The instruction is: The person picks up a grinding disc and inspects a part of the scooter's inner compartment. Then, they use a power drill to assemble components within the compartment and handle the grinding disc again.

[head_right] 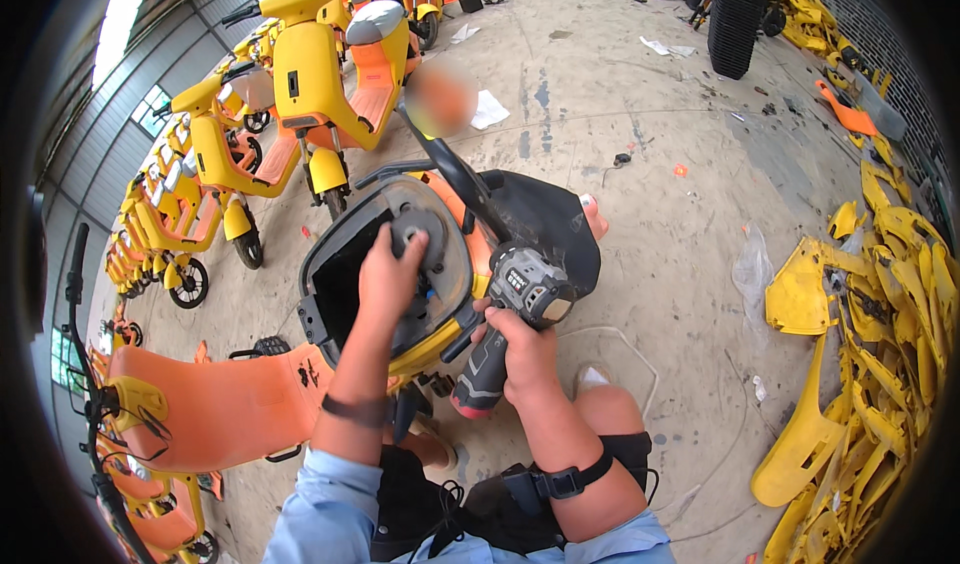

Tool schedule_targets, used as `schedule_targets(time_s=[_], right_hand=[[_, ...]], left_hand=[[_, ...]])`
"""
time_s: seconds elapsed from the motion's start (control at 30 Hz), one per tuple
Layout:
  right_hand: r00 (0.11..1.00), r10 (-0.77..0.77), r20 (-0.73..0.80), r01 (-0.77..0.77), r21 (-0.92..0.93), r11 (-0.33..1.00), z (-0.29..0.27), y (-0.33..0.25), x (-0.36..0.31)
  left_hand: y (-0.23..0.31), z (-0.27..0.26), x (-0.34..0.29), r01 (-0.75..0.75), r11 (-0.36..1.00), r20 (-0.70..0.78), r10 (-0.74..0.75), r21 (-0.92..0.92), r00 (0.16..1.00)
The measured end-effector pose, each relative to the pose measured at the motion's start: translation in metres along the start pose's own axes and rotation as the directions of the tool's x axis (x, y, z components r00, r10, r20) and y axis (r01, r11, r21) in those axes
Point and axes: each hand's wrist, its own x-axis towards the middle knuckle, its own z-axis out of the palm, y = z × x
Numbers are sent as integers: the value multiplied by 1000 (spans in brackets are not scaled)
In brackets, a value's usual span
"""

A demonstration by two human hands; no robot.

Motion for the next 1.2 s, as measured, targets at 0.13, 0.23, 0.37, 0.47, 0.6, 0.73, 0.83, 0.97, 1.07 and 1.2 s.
schedule_targets(time_s=[0.13, 0.23, 0.37, 0.47, 0.6, 0.73, 0.83, 0.97, 1.07, 1.2], right_hand=[[1000, -10, 25, 11, -31, 999, 1, -3, -2], [999, -42, 26, 44, -47, 998, 1, 3, 0], [998, -33, 44, 35, -48, 998, -2, 1, 1], [999, -6, 34, 7, -13, 1000, -5, -3, 0], [999, -3, 49, 4, -21, 1000, -1, -7, -3], [999, -5, 43, 6, -24, 1000, 1, -4, -2], [999, -15, 33, 16, -25, 1000, -1, -3, 0], [999, 12, 48, -11, -20, 1000, -1, -3, -1], [999, -9, 41, 10, -28, 1000, 0, -4, -2], [1000, -14, 23, 14, -17, 1000, 4, -3, -3]], left_hand=[[11, -10, -32, 13, 1000, 63, -13, 5, 998], [11, -10, -5, 30, 998, -18, -29, 58, 999], [7, -8, 37, 146, 987, -128, -137, 67, 982], [8, -7, 24, 197, 980, -76, -195, 32, 978], [-4, -13, -15, 159, 987, -72, -160, -13, 985], [-1, -15, -2, 145, 984, -132, -158, -103, 979], [-5, -12, 14, 78, 990, -182, -99, -118, 978], [-36, 2, 16, 15, 990, -246, -50, -142, 968], [-28, -13, 12, 427, 688, 280, -323, -586, 904], [-20, -21, 20, 476, 653, 351, -323, -589, 879]])
